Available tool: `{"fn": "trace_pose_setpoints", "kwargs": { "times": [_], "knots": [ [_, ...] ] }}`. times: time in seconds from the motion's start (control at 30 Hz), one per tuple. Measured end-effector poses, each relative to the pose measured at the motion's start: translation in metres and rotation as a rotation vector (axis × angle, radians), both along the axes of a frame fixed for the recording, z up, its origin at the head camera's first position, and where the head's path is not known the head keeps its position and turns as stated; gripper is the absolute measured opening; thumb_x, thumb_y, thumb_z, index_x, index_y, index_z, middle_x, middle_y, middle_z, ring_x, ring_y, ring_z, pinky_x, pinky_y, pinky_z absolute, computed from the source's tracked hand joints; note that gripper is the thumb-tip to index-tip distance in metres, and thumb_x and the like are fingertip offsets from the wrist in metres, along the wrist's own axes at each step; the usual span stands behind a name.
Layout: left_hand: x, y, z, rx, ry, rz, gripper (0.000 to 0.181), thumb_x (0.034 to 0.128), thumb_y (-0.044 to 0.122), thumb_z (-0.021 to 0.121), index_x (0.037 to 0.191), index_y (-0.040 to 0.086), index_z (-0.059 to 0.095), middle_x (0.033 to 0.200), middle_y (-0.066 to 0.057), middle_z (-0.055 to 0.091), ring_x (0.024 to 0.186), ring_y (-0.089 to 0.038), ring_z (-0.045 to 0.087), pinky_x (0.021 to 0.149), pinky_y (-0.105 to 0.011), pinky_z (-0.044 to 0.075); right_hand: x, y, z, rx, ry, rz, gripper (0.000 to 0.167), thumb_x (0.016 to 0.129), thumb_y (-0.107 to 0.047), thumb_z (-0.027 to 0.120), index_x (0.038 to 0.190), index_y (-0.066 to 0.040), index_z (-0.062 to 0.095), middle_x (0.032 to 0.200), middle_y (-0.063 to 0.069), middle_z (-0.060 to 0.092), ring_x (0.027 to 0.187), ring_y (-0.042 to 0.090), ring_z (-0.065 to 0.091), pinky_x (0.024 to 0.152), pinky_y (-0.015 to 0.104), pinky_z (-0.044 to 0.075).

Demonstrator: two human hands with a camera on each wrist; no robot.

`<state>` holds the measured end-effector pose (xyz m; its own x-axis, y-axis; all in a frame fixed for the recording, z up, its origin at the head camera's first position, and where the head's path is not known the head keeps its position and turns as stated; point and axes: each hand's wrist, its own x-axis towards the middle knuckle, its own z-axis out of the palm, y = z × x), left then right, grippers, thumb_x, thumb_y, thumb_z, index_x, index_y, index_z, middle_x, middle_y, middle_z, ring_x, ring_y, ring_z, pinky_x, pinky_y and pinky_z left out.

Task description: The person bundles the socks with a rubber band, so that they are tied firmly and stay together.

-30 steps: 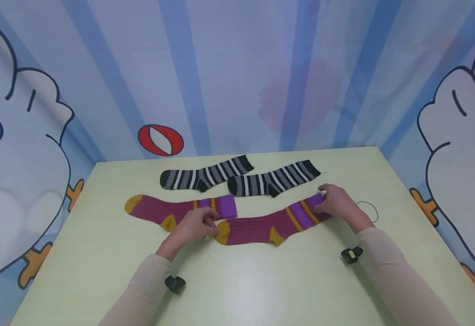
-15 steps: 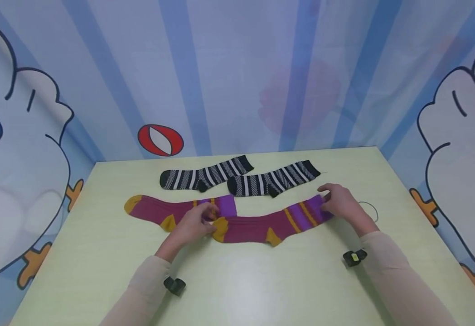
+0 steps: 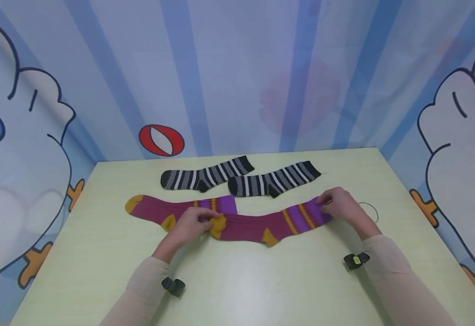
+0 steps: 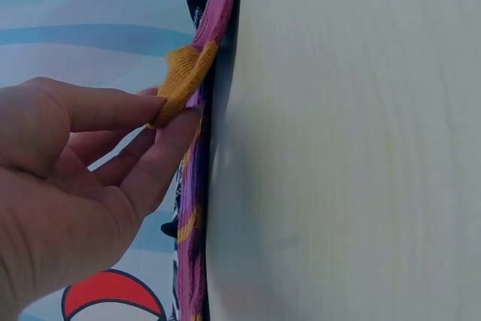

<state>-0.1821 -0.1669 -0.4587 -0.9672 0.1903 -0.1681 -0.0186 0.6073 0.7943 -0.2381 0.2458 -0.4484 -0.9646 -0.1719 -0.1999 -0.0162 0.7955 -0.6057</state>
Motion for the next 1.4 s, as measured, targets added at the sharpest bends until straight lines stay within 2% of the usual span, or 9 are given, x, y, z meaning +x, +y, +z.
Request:
{"fn": "trace_pose_setpoints", "kwargs": {
  "times": [0.13, 0.3, 0.63, 0.87, 1.17, 1.4],
  "knots": [
    [0.001, 0.000, 0.002, 0.003, -0.019, 0.024, 0.026, 0.0927, 0.002, 0.068, 0.115, 0.013, 0.076, 0.120, -0.007, 0.067, 0.106, -0.024, 0.059, 0.088, -0.036, 0.053, 0.002, 0.003, -0.001, -0.055, 0.010, 0.011, 0.025, 0.088, 0.001, 0.065, 0.111, 0.008, 0.069, 0.109, 0.024, 0.066, 0.096, 0.033, 0.062, 0.079, 0.040, 0.054],
    [0.001, -0.003, 0.004, 0.031, -0.023, 0.026, 0.027, 0.0901, 0.004, 0.072, 0.116, 0.010, 0.075, 0.115, -0.008, 0.068, 0.098, -0.023, 0.059, 0.082, -0.034, 0.053, 0.004, 0.006, 0.001, -0.140, 0.001, 0.015, 0.027, 0.089, 0.001, 0.066, 0.114, 0.010, 0.068, 0.112, 0.027, 0.066, 0.095, 0.031, 0.064, 0.076, 0.036, 0.055],
    [0.000, -0.018, 0.008, 0.073, -0.022, 0.011, 0.032, 0.0863, 0.007, 0.077, 0.118, 0.012, 0.075, 0.110, -0.006, 0.067, 0.093, -0.023, 0.057, 0.074, -0.031, 0.050, 0.009, 0.006, 0.009, -0.293, -0.075, 0.035, 0.031, 0.090, -0.001, 0.069, 0.118, 0.013, 0.065, 0.117, 0.028, 0.064, 0.094, 0.026, 0.065, 0.075, 0.034, 0.058],
    [0.007, -0.031, 0.016, 0.109, -0.061, -0.001, 0.034, 0.0886, 0.006, 0.074, 0.122, 0.007, 0.071, 0.110, -0.009, 0.067, 0.088, -0.023, 0.060, 0.076, -0.031, 0.053, 0.013, 0.003, 0.011, -0.415, -0.120, 0.073, 0.035, 0.090, -0.002, 0.070, 0.120, 0.014, 0.063, 0.118, 0.027, 0.064, 0.091, 0.022, 0.066, 0.076, 0.034, 0.058],
    [0.019, -0.056, 0.023, 0.109, -0.072, -0.002, 0.034, 0.0888, 0.007, 0.073, 0.123, 0.006, 0.071, 0.113, -0.010, 0.069, 0.093, -0.022, 0.063, 0.081, -0.036, 0.055, 0.020, -0.007, 0.016, -0.437, -0.160, 0.106, 0.038, 0.090, -0.005, 0.072, 0.123, 0.011, 0.063, 0.123, 0.027, 0.061, 0.095, 0.025, 0.065, 0.079, 0.034, 0.057],
    [0.020, -0.073, 0.028, 0.122, -0.062, -0.035, 0.035, 0.0886, 0.008, 0.073, 0.123, 0.004, 0.070, 0.108, -0.010, 0.070, 0.090, -0.023, 0.062, 0.080, -0.039, 0.055, 0.027, -0.020, 0.020, -0.458, -0.176, 0.136, 0.039, 0.089, -0.003, 0.071, 0.124, 0.012, 0.062, 0.120, 0.026, 0.063, 0.095, 0.026, 0.065, 0.080, 0.034, 0.057]
  ]
}}
